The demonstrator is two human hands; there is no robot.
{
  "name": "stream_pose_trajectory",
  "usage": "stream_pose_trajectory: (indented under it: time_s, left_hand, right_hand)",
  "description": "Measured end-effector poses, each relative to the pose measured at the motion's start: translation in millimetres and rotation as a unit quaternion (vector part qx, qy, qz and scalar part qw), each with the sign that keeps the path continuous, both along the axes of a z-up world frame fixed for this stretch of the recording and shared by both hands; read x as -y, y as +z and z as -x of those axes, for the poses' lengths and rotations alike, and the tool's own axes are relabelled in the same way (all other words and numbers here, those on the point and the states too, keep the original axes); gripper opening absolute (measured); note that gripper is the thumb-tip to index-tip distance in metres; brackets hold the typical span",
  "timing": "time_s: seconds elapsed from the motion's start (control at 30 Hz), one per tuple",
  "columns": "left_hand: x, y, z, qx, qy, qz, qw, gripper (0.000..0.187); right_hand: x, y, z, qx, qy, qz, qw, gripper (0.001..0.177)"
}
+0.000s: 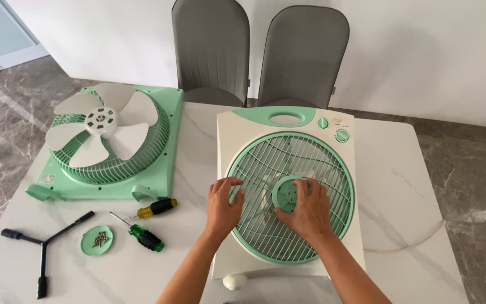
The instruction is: The person uses a screwdriver to remove screws from the front grill of a green and white electric fan, then detaches the grill and wipes the fan blades and housing with a white cloth. The person continues wiping the internal motor and wiring area after opening the rear casing.
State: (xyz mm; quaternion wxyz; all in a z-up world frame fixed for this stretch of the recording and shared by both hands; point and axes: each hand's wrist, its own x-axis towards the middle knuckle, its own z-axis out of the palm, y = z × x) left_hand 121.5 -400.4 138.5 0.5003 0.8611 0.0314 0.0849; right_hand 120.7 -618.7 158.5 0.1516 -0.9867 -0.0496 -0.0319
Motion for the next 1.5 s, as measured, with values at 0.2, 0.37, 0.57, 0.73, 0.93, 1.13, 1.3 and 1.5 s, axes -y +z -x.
stream_pose_trajectory:
  time_s: [0.2,0.37,0.57,0.73,0.93,1.13,1.3,1.5]
  left_hand:
    - [-4.1,-6.3,-0.6,-0.035,0.015,-0.002,0.999,0.032]
    - [-6.5,1.0,-5.2,-0.074,0.047,0.083,0.993,0.054]
    - [-0.3,32.4,-11.0,-0.163,-0.062,0.532,0.829,0.078]
    - [24.7,62.8,-22.2,-0.183,-0.147,0.607,0.759,0.091]
    - [73.6,92.0,-24.9,-0.230,-0.163,0.449,0.848,0.081]
    - [94.5,104.7,-8.2,-0.229,-0.155,0.492,0.826,0.054]
    - [94.4,105.8,1.8,-0.190,-0.148,0.588,0.772,0.029]
    - [88.3,103.1,9.3,-0.171,-0.106,0.573,0.794,0.028]
  right_hand:
    - [3.5,4.9,3.0,0.032,0.003,-0.040,0.999,0.087]
    - [10.3,17.1,4.2,0.052,0.001,-0.070,0.996,0.083]
    - [37.1,52.8,10.3,0.076,-0.032,-0.144,0.986,0.078]
    - [78.1,84.6,11.9,0.024,-0.075,-0.431,0.899,0.074]
    - [127.8,96.4,10.2,-0.062,-0.091,-0.792,0.601,0.065]
    - [126.7,74.7,22.3,-0.117,-0.071,-0.851,0.507,0.064]
    - [120.0,69.1,21.8,-0.136,-0.070,-0.859,0.488,0.063]
    - [127.4,71.4,23.9,-0.127,-0.084,-0.865,0.479,0.064]
